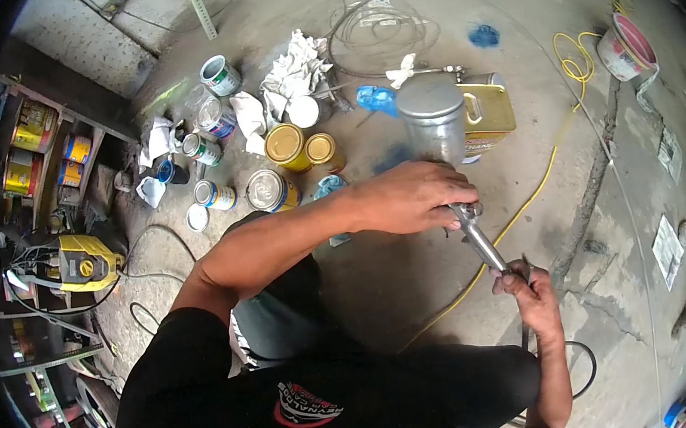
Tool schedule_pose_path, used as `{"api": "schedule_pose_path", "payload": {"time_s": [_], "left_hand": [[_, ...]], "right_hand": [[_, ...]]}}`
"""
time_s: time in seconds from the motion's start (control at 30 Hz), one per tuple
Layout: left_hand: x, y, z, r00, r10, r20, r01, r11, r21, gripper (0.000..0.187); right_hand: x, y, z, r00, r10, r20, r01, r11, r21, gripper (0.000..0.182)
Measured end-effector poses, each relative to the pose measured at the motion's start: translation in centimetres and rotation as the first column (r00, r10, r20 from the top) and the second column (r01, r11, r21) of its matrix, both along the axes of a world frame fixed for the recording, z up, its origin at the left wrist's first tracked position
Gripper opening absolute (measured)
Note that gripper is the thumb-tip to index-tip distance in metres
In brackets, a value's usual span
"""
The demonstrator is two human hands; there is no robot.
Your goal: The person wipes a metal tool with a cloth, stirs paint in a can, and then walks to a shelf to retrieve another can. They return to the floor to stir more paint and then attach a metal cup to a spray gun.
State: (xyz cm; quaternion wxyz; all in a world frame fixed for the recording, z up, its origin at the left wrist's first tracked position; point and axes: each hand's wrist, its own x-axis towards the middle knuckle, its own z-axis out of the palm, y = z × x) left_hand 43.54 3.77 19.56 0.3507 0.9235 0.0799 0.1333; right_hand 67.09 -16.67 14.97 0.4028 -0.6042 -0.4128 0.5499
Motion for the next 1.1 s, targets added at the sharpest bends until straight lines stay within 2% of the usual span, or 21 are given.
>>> {"api": "schedule_pose_path", "payload": {"time_s": [0.03,0.13,0.23,0.27,0.3,0.4,0.43,0.47,0.5,0.53,0.67,0.7,0.83,0.93,1.03,1.1], "left_hand": [[-0.1,0.1,0.3,1.000,-0.011,-0.006,0.011,1.000,0.016,0.025],[-0.1,0.0,-0.8,1.000,0.005,0.018,-0.005,1.000,-0.012,0.025],[0.1,0.1,-1.0,0.992,0.041,-0.121,-0.054,0.993,-0.106,0.026],[0.1,0.2,-1.4,0.996,0.045,-0.073,-0.051,0.995,-0.086,0.025],[0.2,0.3,-2.0,0.999,0.049,-0.024,-0.050,0.997,-0.064,0.025],[-0.1,0.4,-1.1,0.997,0.059,0.055,-0.058,0.998,-0.016,0.024],[-0.1,0.4,-0.6,0.996,0.061,0.072,-0.061,0.998,-0.002,0.024],[-0.2,0.4,-0.3,0.995,0.045,0.084,-0.047,0.999,0.021,0.023],[-0.4,0.5,-0.2,0.995,0.029,0.095,-0.034,0.998,0.043,0.023],[-0.5,0.5,0.0,0.994,0.016,0.105,-0.023,0.998,0.067,0.022],[-0.6,0.7,0.2,0.991,-0.062,0.117,0.052,0.995,0.090,0.023],[-0.6,0.7,-0.1,0.989,-0.075,0.127,0.062,0.993,0.103,0.023],[-0.5,0.7,-0.7,0.983,-0.102,0.153,0.083,0.988,0.130,0.025],[-0.6,0.5,0.1,0.996,-0.055,0.075,0.048,0.994,0.097,0.025],[-0.4,0.3,-0.6,0.999,0.023,0.042,-0.025,0.999,0.033,0.024],[-0.1,0.4,-1.5,0.998,0.055,0.002,-0.055,0.998,-0.022,0.024]], "right_hand": [[0.5,-0.1,0.0,0.999,0.047,0.027,-0.045,0.996,-0.075,0.020],[0.1,-0.3,-0.8,0.999,0.010,0.053,-0.008,0.999,-0.037,0.020],[0.0,0.1,-0.6,0.924,0.007,0.382,-0.054,0.992,0.114,0.018],[-0.2,0.2,-0.4,0.878,-0.008,0.478,-0.075,0.985,0.153,0.018],[-1.0,0.4,0.8,0.734,-0.060,0.677,-0.131,0.965,0.227,0.019],[-1.1,0.6,0.2,0.703,-0.223,0.675,-0.116,0.901,0.418,0.020],[-0.9,0.5,0.8,0.820,-0.119,0.560,-0.027,0.969,0.246,0.023],[-0.5,0.4,0.2,0.940,-0.130,0.316,0.073,0.980,0.184,0.025],[0.0,0.2,-0.7,0.986,-0.158,0.049,0.153,0.984,0.096,0.026],[0.3,0.2,-1.3,0.955,-0.200,-0.218,0.203,0.979,-0.012,0.028],[0.1,0.3,-1.0,0.939,-0.092,-0.333,0.041,0.987,-0.156,0.039],[0.1,0.3,-0.7,0.951,-0.052,-0.306,-0.004,0.984,-0.179,0.041],[-0.4,0.2,0.2,0.937,-0.025,-0.348,-0.058,0.972,-0.226,0.041],[0.2,-0.2,-1.7,0.975,-0.022,-0.221,0.001,0.996,-0.091,0.036],[0.0,0.0,-0.5,0.985,-0.005,0.170,-0.001,0.999,0.037,0.030],[-0.6,0.1,0.3,0.873,-0.064,0.484,-0.031,0.982,0.185,0.028]]}}
